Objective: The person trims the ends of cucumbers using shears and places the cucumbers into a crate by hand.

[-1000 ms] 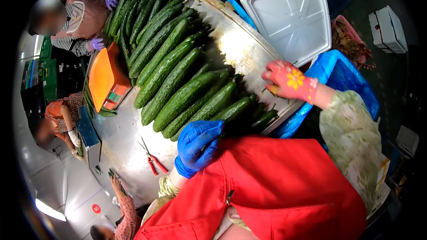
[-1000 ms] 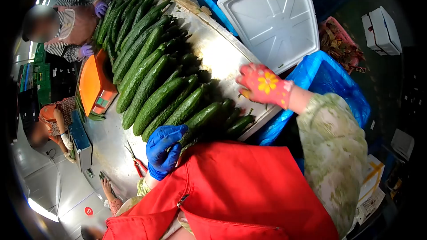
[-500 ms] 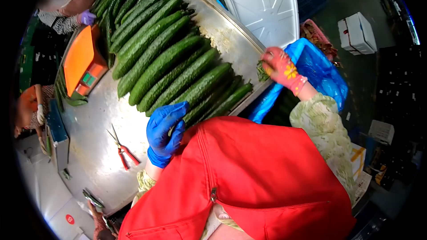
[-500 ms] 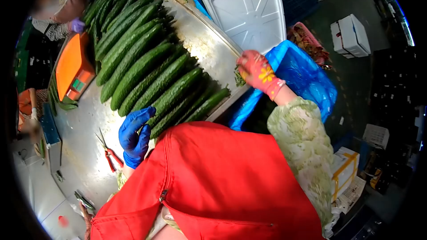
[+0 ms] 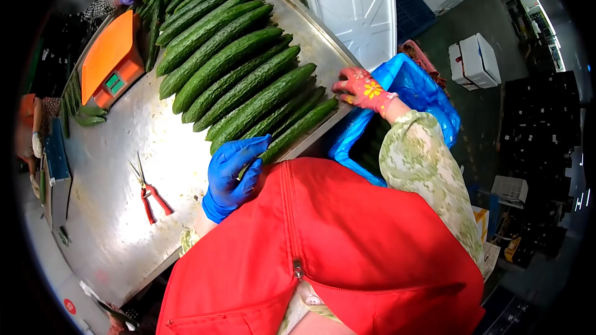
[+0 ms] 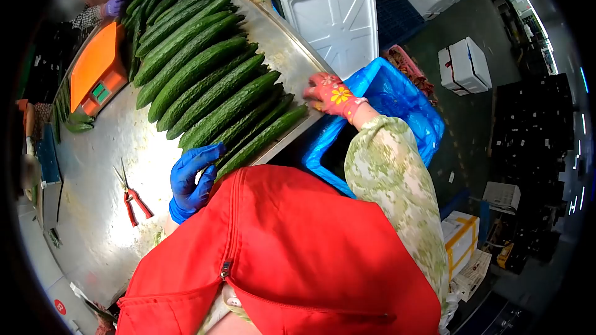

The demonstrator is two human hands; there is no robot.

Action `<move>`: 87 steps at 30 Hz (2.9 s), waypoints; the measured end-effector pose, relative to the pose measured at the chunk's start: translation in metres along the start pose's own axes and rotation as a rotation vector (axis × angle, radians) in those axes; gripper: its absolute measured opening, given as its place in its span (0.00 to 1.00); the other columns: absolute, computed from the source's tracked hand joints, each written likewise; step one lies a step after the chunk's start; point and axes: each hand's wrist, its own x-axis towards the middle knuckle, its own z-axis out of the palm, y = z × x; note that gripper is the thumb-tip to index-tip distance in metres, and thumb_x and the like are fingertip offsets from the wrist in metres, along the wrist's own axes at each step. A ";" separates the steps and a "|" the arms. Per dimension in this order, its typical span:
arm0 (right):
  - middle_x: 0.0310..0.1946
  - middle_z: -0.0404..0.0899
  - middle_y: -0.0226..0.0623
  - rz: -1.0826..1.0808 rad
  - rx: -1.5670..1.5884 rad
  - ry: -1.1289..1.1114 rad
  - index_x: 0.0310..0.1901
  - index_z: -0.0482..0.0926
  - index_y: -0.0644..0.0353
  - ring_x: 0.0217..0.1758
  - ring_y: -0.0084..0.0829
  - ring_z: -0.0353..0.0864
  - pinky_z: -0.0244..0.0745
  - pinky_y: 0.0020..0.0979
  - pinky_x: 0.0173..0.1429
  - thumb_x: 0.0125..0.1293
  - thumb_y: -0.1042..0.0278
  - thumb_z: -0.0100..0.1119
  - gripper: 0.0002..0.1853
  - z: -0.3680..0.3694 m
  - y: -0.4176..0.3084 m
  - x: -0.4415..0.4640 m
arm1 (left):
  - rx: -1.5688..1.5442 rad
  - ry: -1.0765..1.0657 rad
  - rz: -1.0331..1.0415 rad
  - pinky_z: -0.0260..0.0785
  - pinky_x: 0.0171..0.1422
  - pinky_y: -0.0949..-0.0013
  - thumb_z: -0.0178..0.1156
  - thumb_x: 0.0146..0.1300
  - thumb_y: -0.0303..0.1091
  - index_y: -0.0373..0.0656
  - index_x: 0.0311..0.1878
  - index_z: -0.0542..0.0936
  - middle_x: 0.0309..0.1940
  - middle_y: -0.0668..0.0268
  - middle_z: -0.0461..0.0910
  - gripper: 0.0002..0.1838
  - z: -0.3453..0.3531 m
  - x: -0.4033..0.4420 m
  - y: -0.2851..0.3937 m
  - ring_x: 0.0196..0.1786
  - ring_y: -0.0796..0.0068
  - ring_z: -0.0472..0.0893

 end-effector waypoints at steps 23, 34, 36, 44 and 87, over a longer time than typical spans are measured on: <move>0.64 0.64 0.49 0.174 -0.176 0.061 0.43 0.81 0.50 0.71 0.53 0.56 0.50 0.51 0.73 0.47 0.66 0.61 0.18 0.001 0.013 -0.009 | -0.018 -0.002 -0.043 0.71 0.51 0.65 0.60 0.56 0.25 0.39 0.52 0.80 0.48 0.56 0.82 0.18 0.013 0.012 -0.004 0.46 0.59 0.81; 0.49 0.78 0.42 0.797 0.857 0.756 0.57 0.75 0.63 0.43 0.30 0.78 0.73 0.29 0.49 0.60 0.71 0.57 0.21 0.043 0.027 -0.064 | 0.406 -0.456 -0.049 0.66 0.65 0.55 0.66 0.54 0.35 0.53 0.73 0.57 0.68 0.48 0.61 0.43 0.112 0.140 -0.022 0.64 0.46 0.69; 0.50 0.78 0.43 0.826 0.878 0.807 0.57 0.75 0.63 0.43 0.31 0.78 0.73 0.29 0.50 0.61 0.69 0.57 0.22 0.069 0.018 -0.075 | 0.583 -0.586 0.008 0.68 0.62 0.54 0.68 0.50 0.36 0.58 0.74 0.54 0.68 0.47 0.60 0.48 0.150 0.169 -0.047 0.64 0.45 0.69; 0.48 0.80 0.38 0.907 1.017 1.070 0.55 0.76 0.59 0.46 0.27 0.80 0.74 0.27 0.51 0.63 0.73 0.58 0.18 0.122 -0.026 -0.142 | 0.749 -0.911 -0.012 0.73 0.52 0.50 0.68 0.46 0.34 0.64 0.72 0.56 0.59 0.49 0.68 0.49 0.228 0.193 -0.101 0.51 0.44 0.76; 0.38 0.82 0.40 0.960 1.230 0.833 0.54 0.76 0.58 0.41 0.33 0.81 0.76 0.31 0.47 0.60 0.70 0.59 0.18 0.169 -0.055 -0.166 | 0.448 -1.042 0.164 0.73 0.52 0.58 0.66 0.47 0.26 0.43 0.52 0.77 0.43 0.49 0.76 0.25 0.255 0.207 -0.125 0.46 0.47 0.78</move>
